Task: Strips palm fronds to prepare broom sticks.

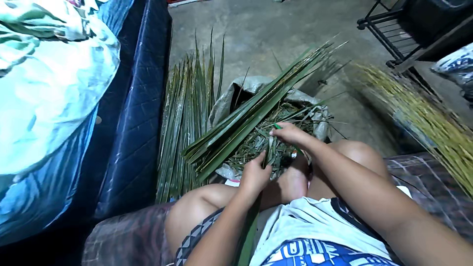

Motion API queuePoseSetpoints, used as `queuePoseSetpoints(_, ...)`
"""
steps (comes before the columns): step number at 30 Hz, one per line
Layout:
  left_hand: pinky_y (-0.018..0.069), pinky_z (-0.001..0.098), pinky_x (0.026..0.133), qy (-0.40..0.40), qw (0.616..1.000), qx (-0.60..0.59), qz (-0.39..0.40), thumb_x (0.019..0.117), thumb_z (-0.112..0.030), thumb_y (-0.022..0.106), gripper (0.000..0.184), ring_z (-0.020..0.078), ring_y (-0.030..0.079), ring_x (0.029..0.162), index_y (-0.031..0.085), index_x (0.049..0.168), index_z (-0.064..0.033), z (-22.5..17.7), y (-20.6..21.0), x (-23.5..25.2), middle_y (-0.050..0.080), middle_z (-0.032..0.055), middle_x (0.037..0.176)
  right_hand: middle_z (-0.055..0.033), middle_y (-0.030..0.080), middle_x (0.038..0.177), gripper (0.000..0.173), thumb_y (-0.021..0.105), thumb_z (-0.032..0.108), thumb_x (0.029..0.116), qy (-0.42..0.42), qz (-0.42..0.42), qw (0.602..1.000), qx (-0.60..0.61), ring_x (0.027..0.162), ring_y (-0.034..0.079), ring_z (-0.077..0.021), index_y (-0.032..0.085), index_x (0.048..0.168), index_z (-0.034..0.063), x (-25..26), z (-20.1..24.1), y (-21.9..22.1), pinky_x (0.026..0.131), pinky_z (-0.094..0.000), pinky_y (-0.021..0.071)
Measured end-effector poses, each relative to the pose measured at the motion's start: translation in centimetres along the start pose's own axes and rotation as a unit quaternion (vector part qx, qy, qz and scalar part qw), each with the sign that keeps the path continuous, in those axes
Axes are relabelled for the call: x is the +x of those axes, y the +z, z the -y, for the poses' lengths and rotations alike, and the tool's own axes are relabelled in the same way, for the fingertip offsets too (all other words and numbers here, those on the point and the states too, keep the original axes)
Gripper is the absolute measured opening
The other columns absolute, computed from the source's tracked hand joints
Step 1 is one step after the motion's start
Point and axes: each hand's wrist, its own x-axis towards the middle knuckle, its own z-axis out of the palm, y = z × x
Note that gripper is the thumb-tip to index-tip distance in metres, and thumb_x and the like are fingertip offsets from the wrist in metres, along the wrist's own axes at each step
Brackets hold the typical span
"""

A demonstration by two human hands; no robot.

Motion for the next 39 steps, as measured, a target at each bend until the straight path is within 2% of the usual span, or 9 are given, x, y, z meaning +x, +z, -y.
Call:
queuePoseSetpoints(4,0.0572,0.0377,0.073,0.011,1.000,0.014,-0.010,0.1062,-0.019,0.048,0.051,0.0195,0.068,0.076,0.043,0.157,-0.0130,0.1,0.1,0.2,0.070,0.0141,0.108,-0.0074,0.051,0.078,0.030,0.053,0.032,0.1100,-0.021,-0.078,0.996,-0.042,0.061,0.046,-0.0155,0.061,0.114,0.0030,0.5,-0.3,0.0,0.059,-0.0334,0.0419)
queuePoseSetpoints(10,0.0506,0.0488,0.098,0.017,0.998,0.046,-0.038,0.1098,-0.017,0.033,0.051,0.0326,0.067,0.108,0.036,0.159,-0.0055,0.3,-0.9,0.7,0.067,0.0233,0.123,-0.0110,0.058,0.091,0.029,0.051,0.028,0.1084,-0.037,0.047,0.985,-0.163,0.077,0.054,-0.0204,0.063,0.116,0.0028,-2.9,0.3,2.7,0.072,-0.0414,0.0458)
queuePoseSetpoints(13,0.0509,0.0497,0.094,0.009,0.996,0.049,-0.067,0.1095,-0.017,0.035,0.040,0.0320,0.066,0.105,0.057,0.136,0.0019,0.2,-1.1,0.7,0.067,0.0221,0.113,-0.0174,0.063,0.097,0.029,0.054,0.028,0.1058,-0.048,0.088,0.962,-0.255,0.089,0.061,-0.0315,0.064,0.113,0.0020,-4.5,0.2,4.2,0.080,-0.0539,0.0483)
queuePoseSetpoints(17,0.0508,0.0485,0.094,0.010,0.995,0.064,-0.077,0.1099,-0.018,0.035,0.039,0.0315,0.066,0.104,0.060,0.129,0.0038,0.4,-0.8,0.8,0.067,0.0219,0.111,-0.0221,0.068,0.110,0.035,0.050,0.032,0.1082,-0.046,0.061,0.934,-0.348,0.107,0.066,-0.0389,0.065,0.117,0.0015,-5.1,1.2,4.7,0.090,-0.0595,0.0492)
queuePoseSetpoints(20,0.0467,0.0480,0.106,0.020,0.995,0.070,-0.063,0.1114,-0.019,0.031,0.049,0.0331,0.064,0.119,0.039,0.157,-0.0028,0.3,-0.7,0.9,0.064,0.0240,0.131,-0.0250,0.068,0.120,0.037,0.050,0.031,0.1086,-0.019,-0.027,0.926,-0.376,0.117,0.065,-0.0429,0.064,0.125,0.0007,-3.6,1.5,3.7,0.095,-0.0627,0.0489)
queuePoseSetpoints(24,0.0482,0.0473,0.103,0.031,0.995,0.061,-0.068,0.1110,-0.019,0.032,0.050,0.0321,0.065,0.115,0.037,0.159,-0.0056,0.2,-0.5,0.8,0.065,0.0232,0.130,-0.0236,0.069,0.114,0.033,0.052,0.031,0.1077,0.011,-0.086,0.939,-0.332,0.112,0.066,-0.0413,0.066,0.118,0.0024,-1.7,1.4,1.5,0.091,-0.0621,0.0500)
queuePoseSetpoints(30,0.0502,0.0472,0.098,0.015,0.995,0.050,-0.090,0.1129,-0.023,0.032,0.049,0.0320,0.066,0.108,0.039,0.157,-0.0043,0.5,-1.2,1.3,0.067,0.0229,0.122,-0.0140,0.056,0.090,0.030,0.047,0.026,0.1095,-0.025,0.123,0.959,-0.253,0.080,0.054,-0.0254,0.062,0.105,0.0005,-5.4,1.0,4.8,0.074,-0.0467,0.0445)
queuePoseSetpoints(36,0.0474,0.0497,0.104,0.013,0.993,0.077,-0.086,0.1128,-0.022,0.034,0.045,0.0340,0.064,0.118,0.050,0.148,-0.0001,0.1,-1.0,1.4,0.065,0.0241,0.126,-0.0238,0.068,0.123,0.037,0.049,0.031,0.1085,-0.005,0.008,0.922,-0.386,0.118,0.065,-0.0416,0.063,0.127,0.0019,-4.5,1.6,5.2,0.096,-0.0618,0.0491)
queuePoseSetpoints(39,0.0437,0.0483,0.111,0.026,0.994,0.066,-0.084,0.1131,-0.025,0.033,0.049,0.0327,0.061,0.127,0.040,0.157,-0.0046,0.2,-0.9,1.4,0.062,0.0232,0.137,-0.0248,0.069,0.120,0.036,0.053,0.031,0.1077,-0.002,-0.084,0.904,-0.420,0.116,0.066,-0.0448,0.063,0.128,0.0025,-2.4,1.5,4.2,0.091,-0.0635,0.0512)
